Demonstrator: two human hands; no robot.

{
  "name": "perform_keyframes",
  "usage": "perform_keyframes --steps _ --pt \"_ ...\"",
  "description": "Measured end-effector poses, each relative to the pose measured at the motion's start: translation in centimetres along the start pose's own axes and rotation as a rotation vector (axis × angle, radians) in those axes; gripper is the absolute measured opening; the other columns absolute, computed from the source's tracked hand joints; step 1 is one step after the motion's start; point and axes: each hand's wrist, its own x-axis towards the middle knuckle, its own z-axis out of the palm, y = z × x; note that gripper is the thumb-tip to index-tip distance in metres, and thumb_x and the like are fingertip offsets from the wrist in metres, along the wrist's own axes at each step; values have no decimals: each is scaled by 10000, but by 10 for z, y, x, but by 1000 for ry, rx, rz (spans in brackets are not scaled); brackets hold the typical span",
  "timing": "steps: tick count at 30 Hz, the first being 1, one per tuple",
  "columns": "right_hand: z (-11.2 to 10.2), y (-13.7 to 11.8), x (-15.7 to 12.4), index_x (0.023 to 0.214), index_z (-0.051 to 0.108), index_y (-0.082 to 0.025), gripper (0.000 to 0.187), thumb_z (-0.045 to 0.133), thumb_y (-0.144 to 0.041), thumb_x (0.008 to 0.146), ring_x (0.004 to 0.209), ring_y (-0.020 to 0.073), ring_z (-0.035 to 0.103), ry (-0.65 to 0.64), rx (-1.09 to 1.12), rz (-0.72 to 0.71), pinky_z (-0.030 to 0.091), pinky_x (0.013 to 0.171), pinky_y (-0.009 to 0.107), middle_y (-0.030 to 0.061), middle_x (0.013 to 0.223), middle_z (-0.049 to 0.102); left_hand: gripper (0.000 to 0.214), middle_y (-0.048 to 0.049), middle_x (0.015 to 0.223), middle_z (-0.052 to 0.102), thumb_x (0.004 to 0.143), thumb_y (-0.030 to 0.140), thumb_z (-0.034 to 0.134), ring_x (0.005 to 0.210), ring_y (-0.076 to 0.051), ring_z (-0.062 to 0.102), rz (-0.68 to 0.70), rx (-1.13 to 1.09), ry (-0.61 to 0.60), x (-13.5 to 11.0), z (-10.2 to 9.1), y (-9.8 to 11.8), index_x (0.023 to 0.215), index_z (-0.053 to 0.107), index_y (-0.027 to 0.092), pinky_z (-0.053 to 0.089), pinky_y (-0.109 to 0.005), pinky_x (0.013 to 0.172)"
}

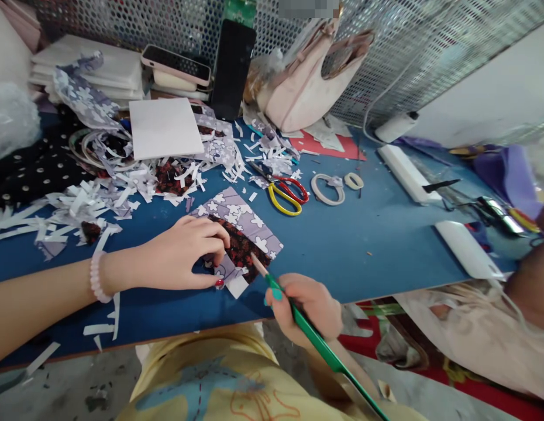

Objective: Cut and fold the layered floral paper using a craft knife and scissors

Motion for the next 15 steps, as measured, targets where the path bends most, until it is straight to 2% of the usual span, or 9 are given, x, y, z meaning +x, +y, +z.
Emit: perform_keyframes --steps 3,7,12,15 --pt "4 -4 6 854 578 -253 79 556 -224 925 620 190 672 164 -84 -61 552 581 291 27 657 661 138 -42 1169 632 821 278 711 1124 -247 572 0 2 12 -1 1 0 815 594 206 323 -427 1017" --pt "4 -9 22 842 532 -253 100 525 -185 916 594 162 646 101 -29 -178 522 590 263 -5 652 646 131 -36 1161 634 812 267 711 1116 -244 576 3 4 24 -1 2 -1 809 595 207 327 -422 1018" --pt "0 -8 27 791 460 -243 161 495 -137 907 578 142 595 70 -11 -201 466 574 247 -21 625 590 133 -42 1173 633 830 281 704 1122 -248 573 5 8 17 0 1 -1 811 596 207 325 -427 1017" --pt "-6 -10 33 734 385 -243 220 456 -137 913 536 130 531 -10 -18 -211 416 528 235 -29 581 521 134 -40 1165 636 838 294 696 1116 -249 574 1 14 16 0 1 0 808 597 208 332 -422 1010"
